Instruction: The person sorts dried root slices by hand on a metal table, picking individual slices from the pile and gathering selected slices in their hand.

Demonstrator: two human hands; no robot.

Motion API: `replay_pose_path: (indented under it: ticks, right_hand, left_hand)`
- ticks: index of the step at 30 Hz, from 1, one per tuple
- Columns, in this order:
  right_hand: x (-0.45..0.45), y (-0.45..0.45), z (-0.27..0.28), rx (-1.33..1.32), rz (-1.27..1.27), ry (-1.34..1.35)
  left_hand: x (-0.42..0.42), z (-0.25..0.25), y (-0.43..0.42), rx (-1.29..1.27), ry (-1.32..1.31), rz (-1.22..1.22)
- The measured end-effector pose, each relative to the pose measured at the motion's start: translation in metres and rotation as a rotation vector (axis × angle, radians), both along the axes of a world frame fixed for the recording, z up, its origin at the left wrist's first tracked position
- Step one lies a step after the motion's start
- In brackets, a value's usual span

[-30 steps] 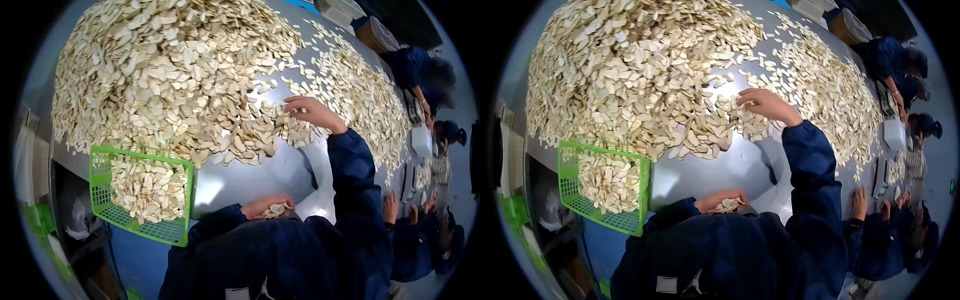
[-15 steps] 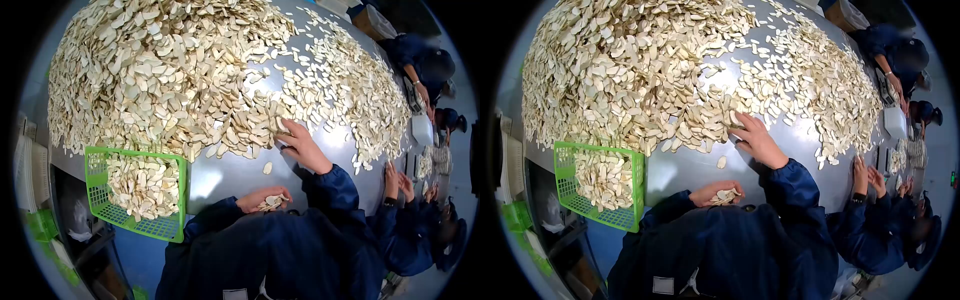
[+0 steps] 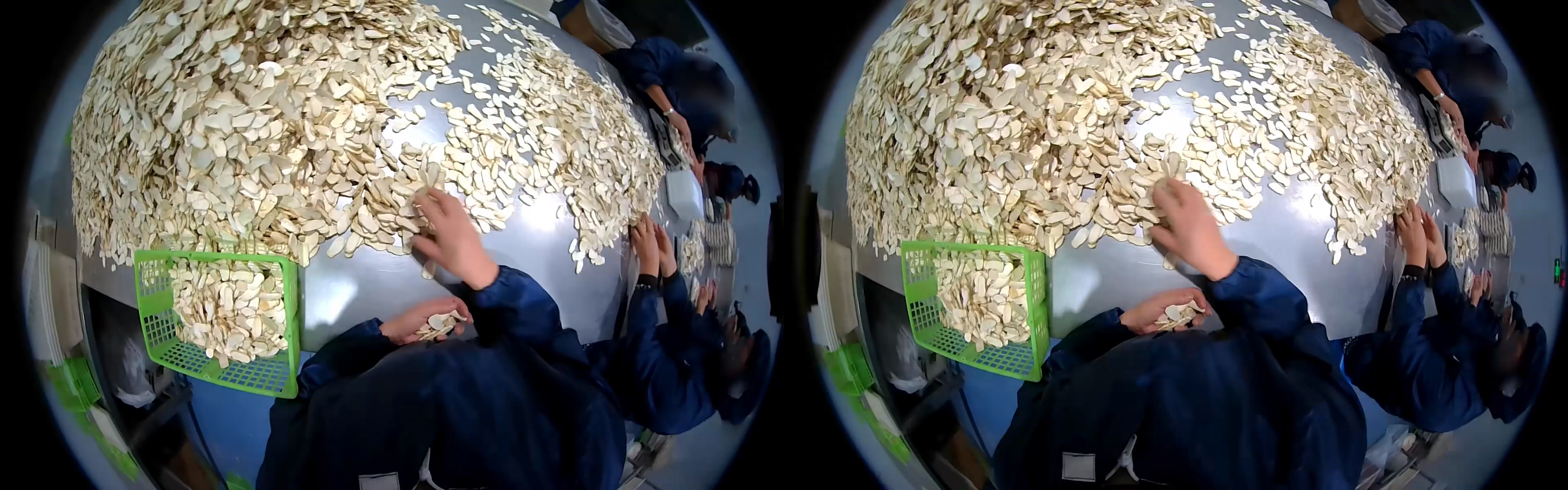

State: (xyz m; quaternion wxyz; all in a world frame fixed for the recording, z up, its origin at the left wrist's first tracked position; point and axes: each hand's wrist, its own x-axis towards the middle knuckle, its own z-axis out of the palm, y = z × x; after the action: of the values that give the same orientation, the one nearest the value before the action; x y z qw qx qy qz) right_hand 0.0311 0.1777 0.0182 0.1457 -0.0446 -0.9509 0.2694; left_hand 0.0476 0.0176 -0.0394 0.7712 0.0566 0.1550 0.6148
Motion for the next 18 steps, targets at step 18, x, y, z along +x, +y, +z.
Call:
replay_pose_path:
  ticks: [18]
  right_hand:
    - [0.044, 0.087, -0.008, 0.097, -0.460, -0.039]
  left_hand:
    - [0.000, -0.007, 0.001, 0.047, 0.041, -0.029]
